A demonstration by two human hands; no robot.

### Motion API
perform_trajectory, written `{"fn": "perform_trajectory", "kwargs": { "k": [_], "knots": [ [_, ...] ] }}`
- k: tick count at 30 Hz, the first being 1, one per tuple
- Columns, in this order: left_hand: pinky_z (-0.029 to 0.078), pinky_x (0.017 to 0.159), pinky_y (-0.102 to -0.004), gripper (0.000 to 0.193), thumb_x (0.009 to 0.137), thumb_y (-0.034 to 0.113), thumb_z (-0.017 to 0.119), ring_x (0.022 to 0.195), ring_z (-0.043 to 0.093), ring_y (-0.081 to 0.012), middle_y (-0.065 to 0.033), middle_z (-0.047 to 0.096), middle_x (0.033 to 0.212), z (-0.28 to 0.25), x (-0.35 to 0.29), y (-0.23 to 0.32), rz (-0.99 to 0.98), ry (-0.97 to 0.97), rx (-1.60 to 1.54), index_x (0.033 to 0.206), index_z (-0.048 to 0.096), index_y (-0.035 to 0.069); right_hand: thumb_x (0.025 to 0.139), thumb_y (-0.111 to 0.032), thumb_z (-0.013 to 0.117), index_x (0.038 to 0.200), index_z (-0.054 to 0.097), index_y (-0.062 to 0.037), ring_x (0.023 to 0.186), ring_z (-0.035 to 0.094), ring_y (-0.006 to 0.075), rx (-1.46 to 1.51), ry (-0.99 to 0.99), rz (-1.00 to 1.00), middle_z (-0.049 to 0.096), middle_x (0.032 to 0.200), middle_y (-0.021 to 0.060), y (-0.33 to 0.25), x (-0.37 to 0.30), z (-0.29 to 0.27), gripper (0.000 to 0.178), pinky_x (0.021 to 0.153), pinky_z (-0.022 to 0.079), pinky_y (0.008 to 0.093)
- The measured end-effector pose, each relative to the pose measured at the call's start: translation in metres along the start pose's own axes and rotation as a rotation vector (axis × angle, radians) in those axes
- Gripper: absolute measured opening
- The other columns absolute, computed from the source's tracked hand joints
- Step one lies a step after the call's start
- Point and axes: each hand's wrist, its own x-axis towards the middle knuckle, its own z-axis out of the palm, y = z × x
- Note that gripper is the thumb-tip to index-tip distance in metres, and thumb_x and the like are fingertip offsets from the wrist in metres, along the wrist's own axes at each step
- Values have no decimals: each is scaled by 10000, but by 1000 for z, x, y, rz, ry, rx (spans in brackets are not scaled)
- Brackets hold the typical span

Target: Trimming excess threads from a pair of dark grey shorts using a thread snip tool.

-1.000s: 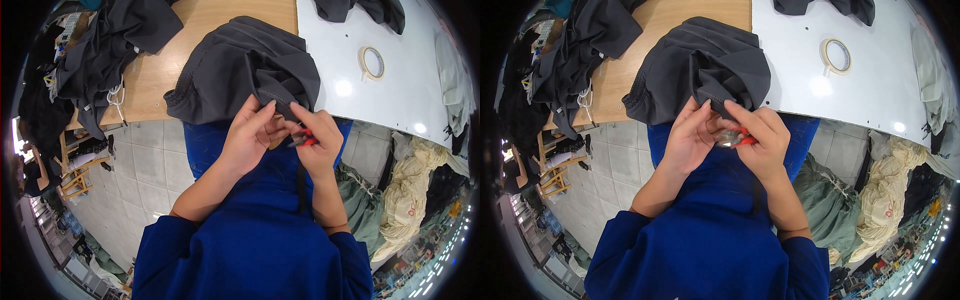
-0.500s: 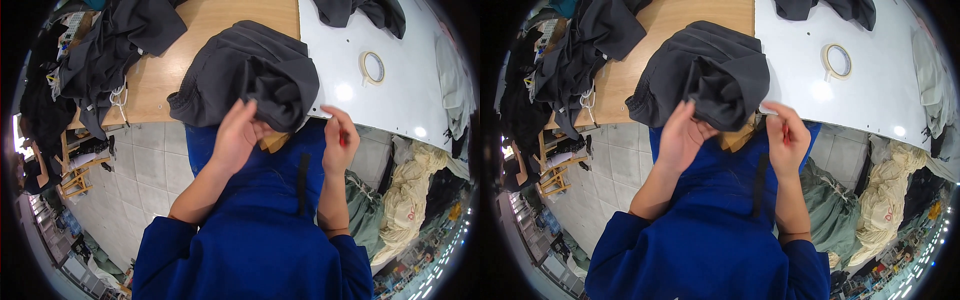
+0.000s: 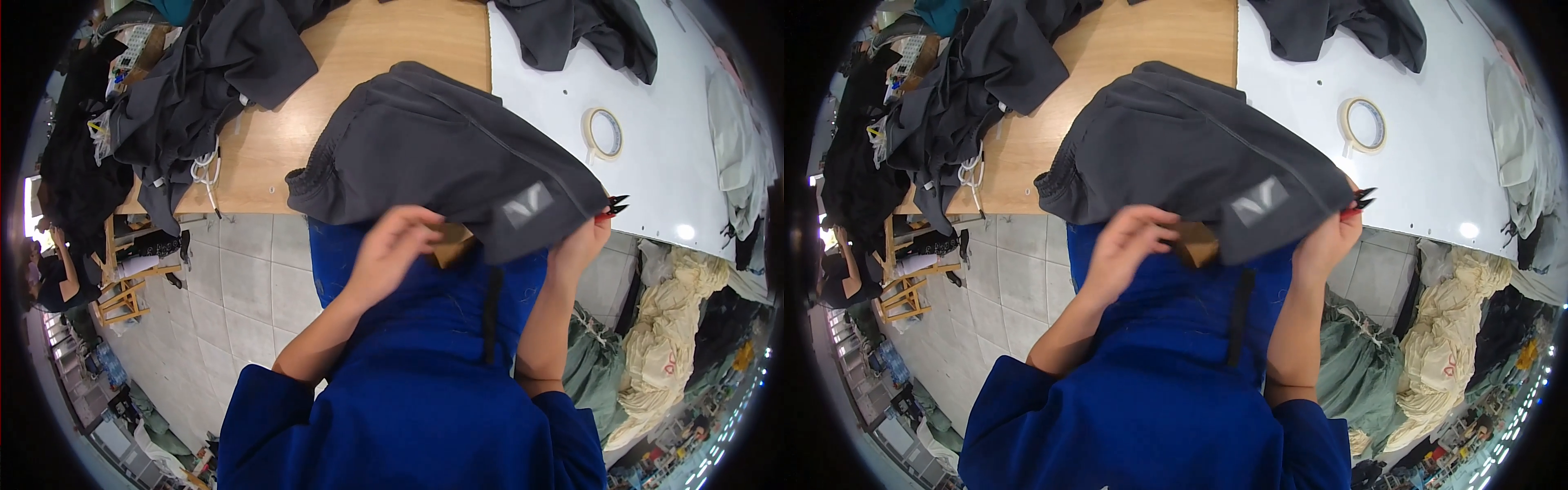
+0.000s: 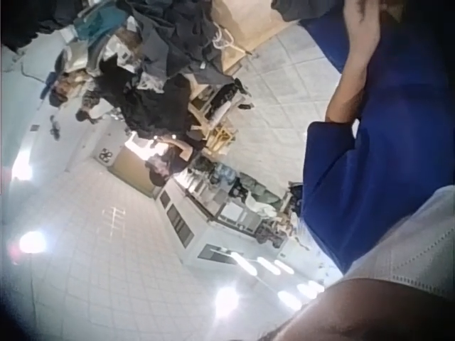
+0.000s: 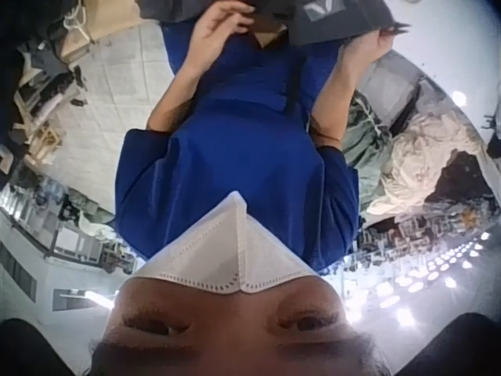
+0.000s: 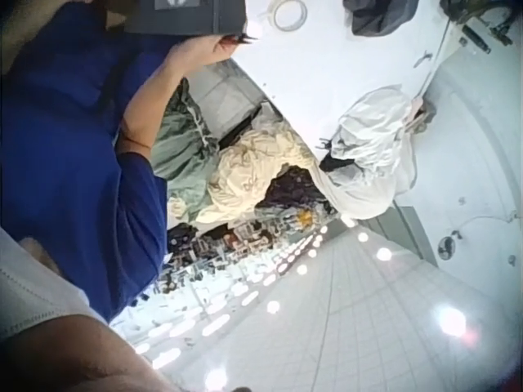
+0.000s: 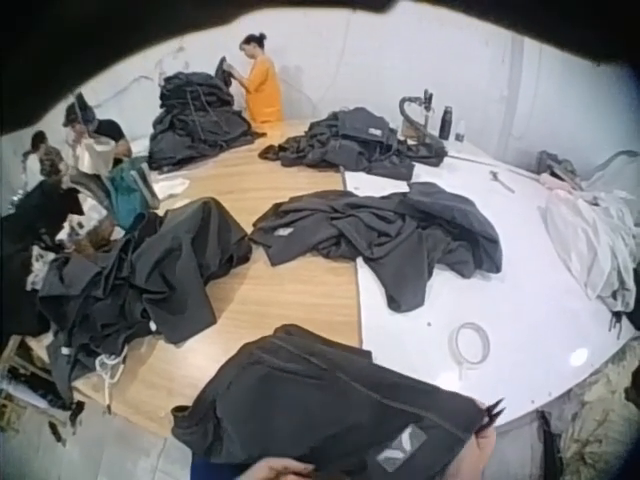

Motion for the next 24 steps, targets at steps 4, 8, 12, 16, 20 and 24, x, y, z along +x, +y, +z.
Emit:
{"fn": "perform_trajectory", "kwargs": {
  "k": [4, 8, 12, 16, 20, 24],
  "knots": [
    [446, 668, -213, 114, 923, 84, 462, 827, 575, -109, -84, 602, 1015, -34, 10, 21, 342, 483, 186, 986, 539, 27, 911, -60, 502, 1083, 545, 33, 858, 611, 149, -47, 64, 106, 621, 982, 97, -6, 3, -8, 200, 763, 491, 257],
    [454, 674, -235, 285, 892, 126, 540, 778, 576, -118, -95, 605, 989, -63, 38, 52, 383, 576, 487, 1149, 508, 8, 916, -88, 499, 1072, 550, 26, 868, 612, 142, -40, 52, 162, 621, 977, 90, -6, 2, -11, 199, 756, 490, 255],
    [455, 657, -249, 375, 842, 222, 625, 736, 576, -114, -102, 612, 854, -94, 88, 52, 63, 419, 975, 1132, 532, 2, 919, -87, 486, 1108, 544, 23, 900, 607, 141, -77, 19, 282, 619, 1003, 90, -13, 25, -8, 226, 762, 487, 259],
    [420, 603, -221, 288, 811, 251, 672, 671, 517, -69, -27, 580, 743, -85, 119, 111, 313, 132, 880, 942, 591, 7, 899, -97, 474, 1105, 544, 20, 940, 611, 207, 89, -43, 38, 619, 1042, 106, -55, 67, 4, 248, 822, 496, 309],
    [417, 637, -196, 159, 846, 63, 622, 718, 510, -46, 4, 589, 847, -73, 83, 180, 734, 159, 414, 977, 556, 1, 925, -180, 454, 1227, 466, 31, 1091, 546, 262, 259, -211, -139, 542, 1205, 153, -98, 67, -6, 369, 937, 441, 377],
    [430, 729, -242, 268, 747, 33, 677, 877, 543, -139, -61, 564, 1058, -113, 55, 168, 660, 128, 1062, 997, 581, 18, 877, -63, 522, 1193, 544, -18, 907, 561, 126, -136, -273, 115, 587, 1098, 81, -67, 59, -25, 320, 745, 443, 235]
  ]
}}
